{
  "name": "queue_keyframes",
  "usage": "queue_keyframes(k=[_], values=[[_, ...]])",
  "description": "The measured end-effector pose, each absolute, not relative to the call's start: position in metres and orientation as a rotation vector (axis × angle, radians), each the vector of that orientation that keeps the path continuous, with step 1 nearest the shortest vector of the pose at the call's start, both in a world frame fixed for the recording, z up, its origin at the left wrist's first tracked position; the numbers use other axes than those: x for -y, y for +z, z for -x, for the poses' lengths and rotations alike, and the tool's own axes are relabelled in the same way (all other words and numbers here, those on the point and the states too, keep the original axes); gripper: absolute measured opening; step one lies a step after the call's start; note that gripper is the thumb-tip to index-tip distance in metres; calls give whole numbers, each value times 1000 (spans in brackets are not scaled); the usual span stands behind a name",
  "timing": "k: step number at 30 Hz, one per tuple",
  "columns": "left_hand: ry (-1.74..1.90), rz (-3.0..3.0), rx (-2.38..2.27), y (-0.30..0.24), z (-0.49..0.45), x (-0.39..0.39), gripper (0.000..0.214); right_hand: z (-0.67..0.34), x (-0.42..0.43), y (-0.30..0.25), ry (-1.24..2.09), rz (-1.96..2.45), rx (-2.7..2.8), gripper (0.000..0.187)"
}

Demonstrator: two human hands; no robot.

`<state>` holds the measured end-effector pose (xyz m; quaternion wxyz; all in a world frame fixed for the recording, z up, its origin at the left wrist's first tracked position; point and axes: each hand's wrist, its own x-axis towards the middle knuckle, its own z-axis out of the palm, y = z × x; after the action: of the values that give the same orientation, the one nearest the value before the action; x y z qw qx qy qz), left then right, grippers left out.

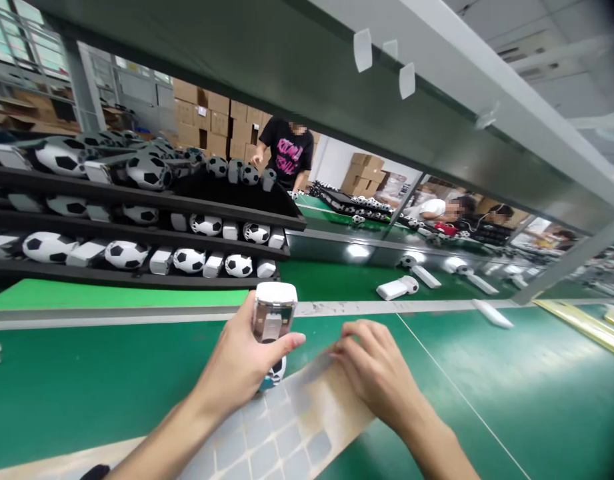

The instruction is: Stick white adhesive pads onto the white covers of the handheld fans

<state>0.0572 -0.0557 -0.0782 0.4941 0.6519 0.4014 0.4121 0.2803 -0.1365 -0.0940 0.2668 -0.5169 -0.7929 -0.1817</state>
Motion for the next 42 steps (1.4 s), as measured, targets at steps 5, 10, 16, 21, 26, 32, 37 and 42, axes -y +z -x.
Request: queue_keyframes(k=[5,10,16,21,26,32,37,42], values=[[978,-1533,-788,-65,-60,71,38,-297,137,-143,-451,1429,2209,19],[732,-1675,-657,-89,-68,80,25,-318,147,-164,-364,1539,2043,10],[728,-1755,-690,-102,-68,78,25,-338,155,-166,-427,1350,2185,11],[650,-1706,-741,-90,-69,79,29,-343,157,-172,-149,1360,2188,14],[655,-1627,-808,-78,-69,80,31,-336,154,-171,148,1581,1916,7],[649,-1595,-803,-77,-69,80,36,-333,151,-168,485,1537,1750,26],[707,-1604,-754,-82,-67,77,32,-328,149,-133,731,1483,1468,44],[957,-1696,-691,-62,-50,66,34,-282,133,-41,930,1365,1307,37]])
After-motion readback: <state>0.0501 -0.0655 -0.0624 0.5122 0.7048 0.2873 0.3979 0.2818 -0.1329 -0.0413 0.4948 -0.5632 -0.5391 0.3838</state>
